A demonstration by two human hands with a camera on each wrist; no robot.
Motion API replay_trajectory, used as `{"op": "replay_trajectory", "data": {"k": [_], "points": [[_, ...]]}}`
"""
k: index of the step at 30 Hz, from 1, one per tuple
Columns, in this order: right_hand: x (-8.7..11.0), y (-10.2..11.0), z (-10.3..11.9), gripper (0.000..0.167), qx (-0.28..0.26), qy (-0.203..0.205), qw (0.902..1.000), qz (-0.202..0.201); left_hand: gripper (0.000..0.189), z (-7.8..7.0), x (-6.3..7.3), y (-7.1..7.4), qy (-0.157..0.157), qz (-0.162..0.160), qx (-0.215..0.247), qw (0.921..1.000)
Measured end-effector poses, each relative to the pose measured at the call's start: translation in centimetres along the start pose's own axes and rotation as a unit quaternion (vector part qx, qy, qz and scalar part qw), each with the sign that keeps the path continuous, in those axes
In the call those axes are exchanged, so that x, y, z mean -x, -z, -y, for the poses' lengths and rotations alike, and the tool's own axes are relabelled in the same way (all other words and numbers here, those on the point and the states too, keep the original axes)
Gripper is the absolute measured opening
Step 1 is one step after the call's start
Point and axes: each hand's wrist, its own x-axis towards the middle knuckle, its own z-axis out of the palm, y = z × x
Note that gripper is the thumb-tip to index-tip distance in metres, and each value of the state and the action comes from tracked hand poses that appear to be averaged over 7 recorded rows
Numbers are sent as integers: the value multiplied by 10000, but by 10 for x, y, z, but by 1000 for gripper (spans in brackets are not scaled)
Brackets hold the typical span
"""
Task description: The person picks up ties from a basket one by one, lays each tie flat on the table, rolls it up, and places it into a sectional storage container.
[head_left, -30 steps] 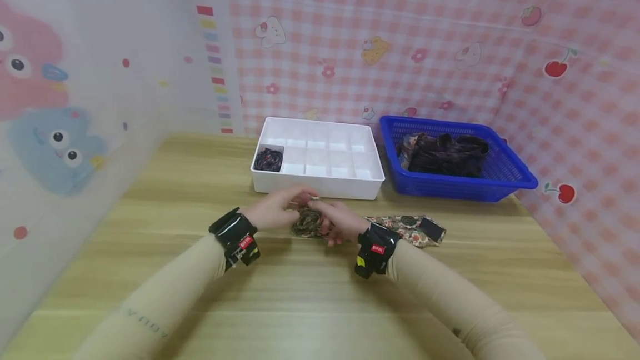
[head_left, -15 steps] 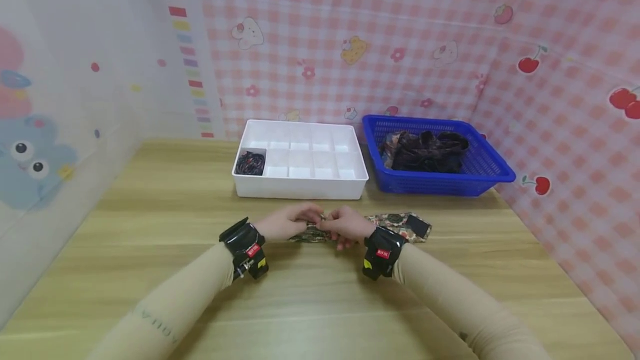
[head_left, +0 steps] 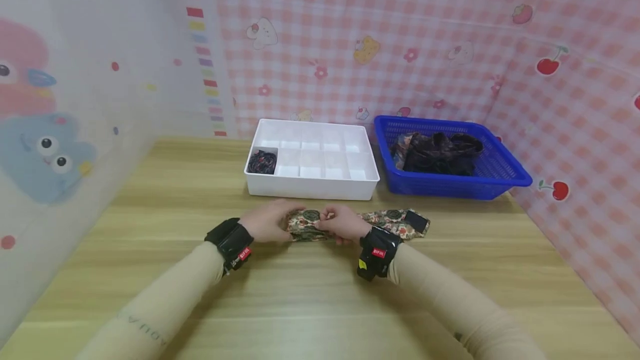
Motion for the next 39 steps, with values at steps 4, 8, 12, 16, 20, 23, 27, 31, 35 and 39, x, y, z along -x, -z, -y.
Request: {"op": "replay_trajectory", "data": {"k": [4,8,12,16,20,23,27,31,35,39], "points": [[-2,-1,2,22,-171,120,9998,36,75,-6,-2,12,1,-53,254,9997],[-3,2,4,41,-555,-65,9984,127,78,-15,-5,24,-23,-70,520,9986],[-3,7,2,53,-711,-317,9969,91,77,-21,-11,27,-57,-132,1230,9923],[0,15,-4,57,-742,-512,9959,-114,68,-24,-19,23,-264,-206,2124,9766],[6,23,-12,53,-784,-603,9946,-321,60,-26,-28,14,-342,-64,2859,9576],[8,28,-18,46,-1000,-543,9930,-332,58,-30,-34,5,-369,81,3013,9528],[11,34,-26,36,-928,-487,9940,-317,57,-36,-43,-10,-239,306,2956,9545],[13,39,-32,28,-417,-571,9968,-383,55,-39,-48,-24,-300,432,2841,9573],[14,40,-36,27,-79,-523,9974,-498,48,-39,-49,-27,-731,293,2738,9586],[13,39,-34,23,-139,-286,9985,-442,36,-34,-43,-21,-436,-412,2086,9762]]}}
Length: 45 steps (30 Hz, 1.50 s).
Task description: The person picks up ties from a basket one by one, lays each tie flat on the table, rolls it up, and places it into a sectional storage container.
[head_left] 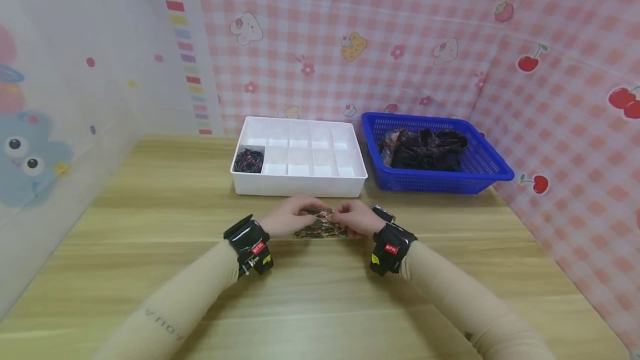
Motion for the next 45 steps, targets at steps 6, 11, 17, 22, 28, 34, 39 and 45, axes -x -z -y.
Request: {"op": "replay_trajectory", "data": {"k": [6,11,17,22,28,34,39,45], "points": [[-12,-21,14,16,-130,324,9993,150,37,11,32,25,1532,-476,-1337,9780],[-22,-41,29,16,-187,393,9986,296,39,17,56,41,1942,-404,-1120,9737],[-22,-57,43,43,-468,140,9984,279,38,3,69,59,1434,-788,-583,9848],[-14,-51,41,67,-975,-250,9944,312,35,-11,56,56,798,-737,-292,9937],[-10,-37,33,54,-970,-255,9944,340,30,-10,38,36,472,-628,-308,9964],[-4,-26,20,25,-156,171,9988,441,24,-11,22,20,308,-462,-642,9964],[2,-24,16,13,828,531,9921,783,35,-15,13,14,387,-277,-1171,9920],[1,-18,12,20,1092,542,9883,918,44,-18,2,10,336,311,-1591,9862]]}}
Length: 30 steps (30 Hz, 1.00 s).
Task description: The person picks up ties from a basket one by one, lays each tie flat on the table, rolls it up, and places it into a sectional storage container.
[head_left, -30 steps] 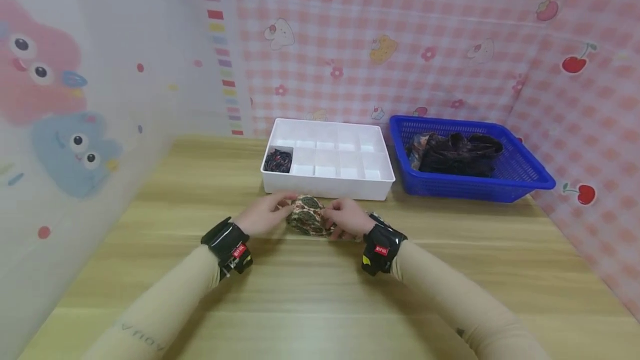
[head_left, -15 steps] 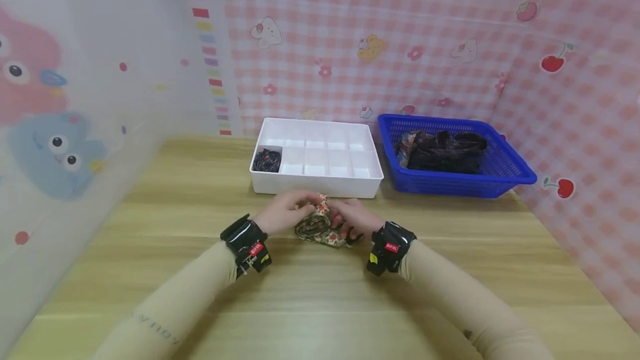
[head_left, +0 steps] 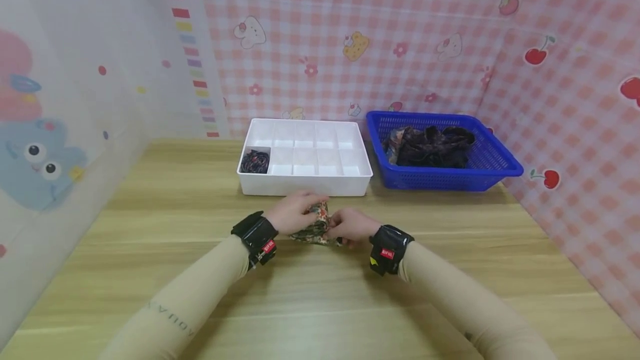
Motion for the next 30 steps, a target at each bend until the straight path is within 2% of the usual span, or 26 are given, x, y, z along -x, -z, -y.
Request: {"op": "replay_trajectory", "data": {"k": [4,10,13,15,18,21,24,26,28,30], "points": [[-4,4,-3,17,-420,-259,9988,61,36,2,-2,0,-61,222,-12,9997],[-6,8,-11,19,-832,-240,9962,-89,32,6,-2,0,-343,90,72,9993],[-7,9,-13,13,-509,16,9979,-399,28,7,-5,1,-594,73,-111,9981],[-7,10,-13,13,97,172,9971,-729,29,6,-7,2,-630,117,-422,9971],[-9,9,-11,33,1175,346,9852,-1198,44,7,-12,4,-422,336,-815,9952],[-10,7,-8,37,1691,443,9756,-1326,61,10,-17,6,-50,761,-772,9941],[-11,6,-7,22,1547,492,9798,-1164,67,15,-22,5,368,1339,-171,9902],[-12,6,-8,18,1338,442,9846,-1033,66,16,-24,3,592,1615,216,9849],[-12,7,-10,17,1094,363,9887,-954,66,15,-24,1,798,1750,469,9802],[-11,9,-11,15,733,330,9924,-932,69,11,-23,2,838,1742,427,9802]]}}
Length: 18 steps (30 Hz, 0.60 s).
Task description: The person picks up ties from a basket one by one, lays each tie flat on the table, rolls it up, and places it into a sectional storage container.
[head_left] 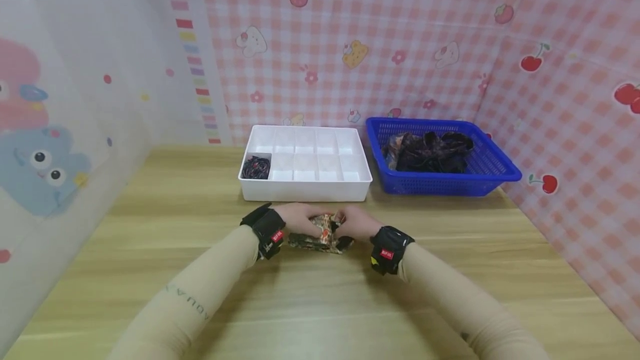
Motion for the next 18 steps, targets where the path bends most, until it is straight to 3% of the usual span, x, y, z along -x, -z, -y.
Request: {"op": "replay_trajectory", "data": {"k": [3,5,7,11,15,18], "points": [[1,0,1,10,-1105,-186,9936,109,76,-7,6,1,29,-170,-578,9982],[2,0,4,6,-2015,-400,9783,256,79,-14,10,3,4,-311,-1154,9928],[5,-1,7,5,-2885,-634,9545,398,78,-21,15,5,24,-468,-1783,9829],[10,-5,12,5,-4103,-769,9068,586,67,-29,23,9,193,-642,-2282,9713],[13,-12,13,14,-5172,-643,8496,807,51,-26,29,9,275,-704,-2361,9688],[15,-19,12,23,-5853,-695,8022,946,37,-18,32,9,21,-762,-2299,9702]]}}
